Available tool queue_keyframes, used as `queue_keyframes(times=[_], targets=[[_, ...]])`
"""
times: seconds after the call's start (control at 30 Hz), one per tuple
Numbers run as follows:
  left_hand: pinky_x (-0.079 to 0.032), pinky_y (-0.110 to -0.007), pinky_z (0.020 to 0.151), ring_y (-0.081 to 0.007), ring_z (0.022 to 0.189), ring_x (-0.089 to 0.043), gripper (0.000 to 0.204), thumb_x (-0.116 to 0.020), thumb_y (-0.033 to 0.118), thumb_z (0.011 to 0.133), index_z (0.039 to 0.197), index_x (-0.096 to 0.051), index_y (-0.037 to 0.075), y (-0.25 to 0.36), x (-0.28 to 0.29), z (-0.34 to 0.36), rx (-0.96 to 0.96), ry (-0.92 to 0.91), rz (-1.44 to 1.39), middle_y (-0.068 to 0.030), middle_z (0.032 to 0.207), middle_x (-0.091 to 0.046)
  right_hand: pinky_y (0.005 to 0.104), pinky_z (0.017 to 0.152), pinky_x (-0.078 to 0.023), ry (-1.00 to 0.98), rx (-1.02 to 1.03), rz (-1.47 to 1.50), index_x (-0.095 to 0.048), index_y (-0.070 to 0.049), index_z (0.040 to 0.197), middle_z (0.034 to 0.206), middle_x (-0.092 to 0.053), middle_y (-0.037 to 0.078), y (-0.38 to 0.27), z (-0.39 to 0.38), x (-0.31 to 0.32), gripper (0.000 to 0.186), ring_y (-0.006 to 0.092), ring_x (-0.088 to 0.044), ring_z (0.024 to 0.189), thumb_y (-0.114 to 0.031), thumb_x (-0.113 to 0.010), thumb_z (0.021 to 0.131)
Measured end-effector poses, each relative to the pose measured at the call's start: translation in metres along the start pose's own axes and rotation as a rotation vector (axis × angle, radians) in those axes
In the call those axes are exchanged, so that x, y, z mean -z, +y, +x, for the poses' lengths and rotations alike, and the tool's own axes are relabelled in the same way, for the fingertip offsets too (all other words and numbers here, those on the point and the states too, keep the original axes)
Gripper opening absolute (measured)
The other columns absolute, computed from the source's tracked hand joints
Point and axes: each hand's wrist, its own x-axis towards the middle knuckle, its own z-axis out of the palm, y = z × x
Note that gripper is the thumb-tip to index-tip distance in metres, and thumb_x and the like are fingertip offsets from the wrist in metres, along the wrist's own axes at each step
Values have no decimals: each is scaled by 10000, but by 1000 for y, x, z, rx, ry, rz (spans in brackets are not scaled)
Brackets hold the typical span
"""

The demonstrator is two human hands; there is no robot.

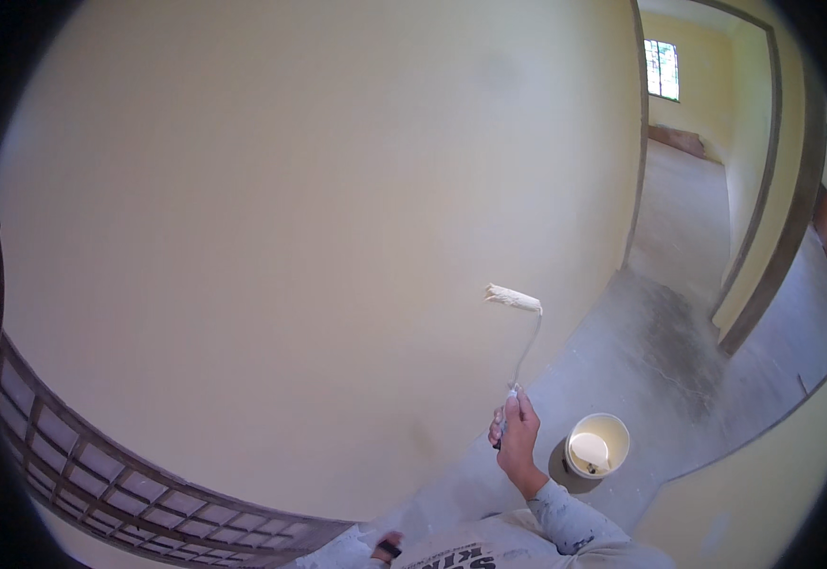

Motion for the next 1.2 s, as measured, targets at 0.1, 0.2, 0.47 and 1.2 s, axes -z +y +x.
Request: queue_keyframes(times=[0.1,0.2,0.47,1.2], targets=[[-531,-366,669,-185,807,-636,318,-637,384,872,1048,-719,132,-16,0,-12,-2,-68,43,-71,956,-686,235,390,-378,124,-19,42,-468,-118,1375,706,-505,10,2,-20,7,357,78,-434,450,-256,-486,1046],[-530,-359,652,-181,784,-634,317,-647,380,866,1036,-723,124,-37,-5,-25,5,-140,82,-73,934,-688,238,387,-375,245,16,52,-455,-121,1385,703,-491,8,10,-46,16,357,77,-426,450,-245,-471,1050],[-526,-340,607,-169,722,-627,318,-672,372,849,1007,-736,103,-101,7,-54,-17,-240,121,-76,874,-692,241,379,-373,447,115,65,-476,-134,1348,703,-495,3,23,-133,48,331,75,-429,452,-270,-481,1046],[-482,-298,929,-145,1042,-630,394,-610,321,981,1223,-635,11,244,216,-249,-799,157,-359,-52,1141,-693,292,417,-402,563,154,-238,-577,-86,1214,809,-594,67,64,-262,119,255,140,-518,551,-162,-546,973]])
